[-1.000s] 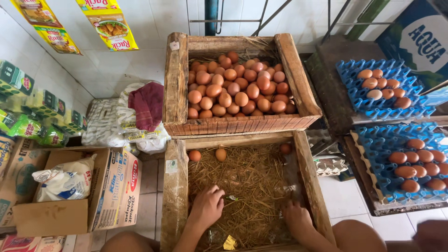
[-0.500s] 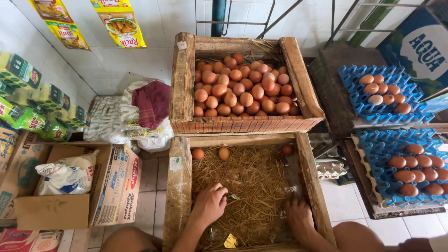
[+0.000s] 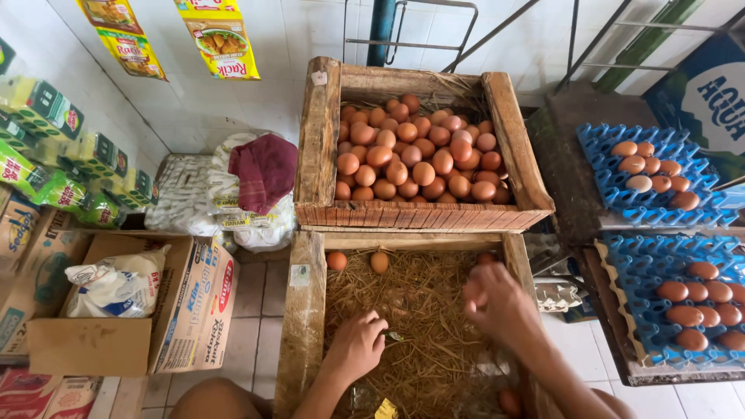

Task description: The person transfers brown eggs from a lower wooden crate lined with straw into an upper wooden crate. The hands pick up eggs one by one and place them into the upper container.

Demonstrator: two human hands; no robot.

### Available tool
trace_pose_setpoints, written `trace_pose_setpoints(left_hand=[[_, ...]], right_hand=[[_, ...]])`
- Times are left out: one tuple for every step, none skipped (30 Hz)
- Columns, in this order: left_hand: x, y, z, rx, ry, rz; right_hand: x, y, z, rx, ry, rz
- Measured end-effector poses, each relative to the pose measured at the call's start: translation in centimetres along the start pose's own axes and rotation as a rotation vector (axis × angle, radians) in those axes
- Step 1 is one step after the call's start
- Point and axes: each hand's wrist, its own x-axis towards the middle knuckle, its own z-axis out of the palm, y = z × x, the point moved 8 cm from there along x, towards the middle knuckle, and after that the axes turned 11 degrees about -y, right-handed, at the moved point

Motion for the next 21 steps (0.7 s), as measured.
trace_pose_setpoints(left_hand=[[0.0, 0.0, 0.1, -0.001, 0.001, -0.001], [0.0, -0.1, 0.2, -0.005, -0.008, -0.005], [0.1, -0.1, 0.4, -0.009, -0.017, -0.008], [0.0, 0.0, 0.2, -0.010, -0.015, -0.009], [0.0, 0.2, 0.0, -0.011, 0.001, 0.003], [-0.2, 0.4, -0.3, -0.011, 0.016, 0.013], [-0.1, 0.3, -0.1, -0.011, 0.016, 0.011], [0.0, 0.2, 0.0, -0.015, 0.014, 0.016], [0.0, 0.0, 0.2, -0.020, 0.012, 0.020], [-0.1, 0.0, 0.2, -0.018, 0.009, 0.020], [-0.1, 0.0, 0.2, -0.020, 0.000, 0.012], [0.0, 0.0, 0.2, -0.020, -0.008, 0.006], [0.0, 0.0, 0.2, -0.017, -0.010, 0.008], [0.0, -0.2, 0.1, -0.035, -0.010, 0.000], [0.1, -0.3, 0.1, -0.053, -0.010, -0.009], [0.1, -0.3, 0.1, -0.049, -0.013, -0.008], [0.0, -0.3, 0.1, -0.037, -0.005, -0.004], [-0.1, -0.3, 0.1, -0.027, 0.000, -0.001], [-0.1, -0.2, 0.1, -0.025, -0.004, -0.001], [-0.1, -0.1, 0.0, -0.027, -0.007, -0.004], [0.0, -0.1, -0.2, -0.030, -0.010, -0.007]], right_hand=[[0.4, -0.6, -1.7, -0.001, -0.001, -0.002], [0.4, -1.6, -4.3, 0.114, 0.122, -0.086], [0.3, -2.5, -7.0, 0.229, 0.245, -0.170], [1.8, -2.2, -7.8, 0.228, 0.245, -0.171], [2.9, -2.3, -9.3, 0.229, 0.357, -0.236], [3.8, -2.3, -10.8, 0.230, 0.469, -0.301], [5.0, -2.5, -11.5, 0.231, 0.467, -0.302], [6.0, -2.7, -12.5, 0.272, 0.502, -0.325], [7.0, -2.8, -13.4, 0.313, 0.537, -0.348], [8.7, -2.2, -13.3, 0.315, 0.537, -0.345], [10.3, -1.4, -13.3, 0.281, 0.577, -0.319], [11.9, -0.6, -13.5, 0.245, 0.619, -0.293], [13.1, -0.2, -13.4, 0.247, 0.622, -0.289], [14.3, 0.4, -13.2, 0.253, 0.635, -0.264], [15.5, 1.1, -13.1, 0.258, 0.648, -0.238], [15.8, 1.1, -12.9, 0.261, 0.650, -0.236], [15.9, 1.0, -12.7, 0.258, 0.666, -0.272], [16.0, 0.8, -12.5, 0.255, 0.680, -0.307], [16.2, 1.0, -12.0, 0.258, 0.679, -0.304], [16.4, 0.8, -11.8, 0.237, 0.714, -0.319], [16.6, 0.5, -11.5, 0.215, 0.749, -0.335]])
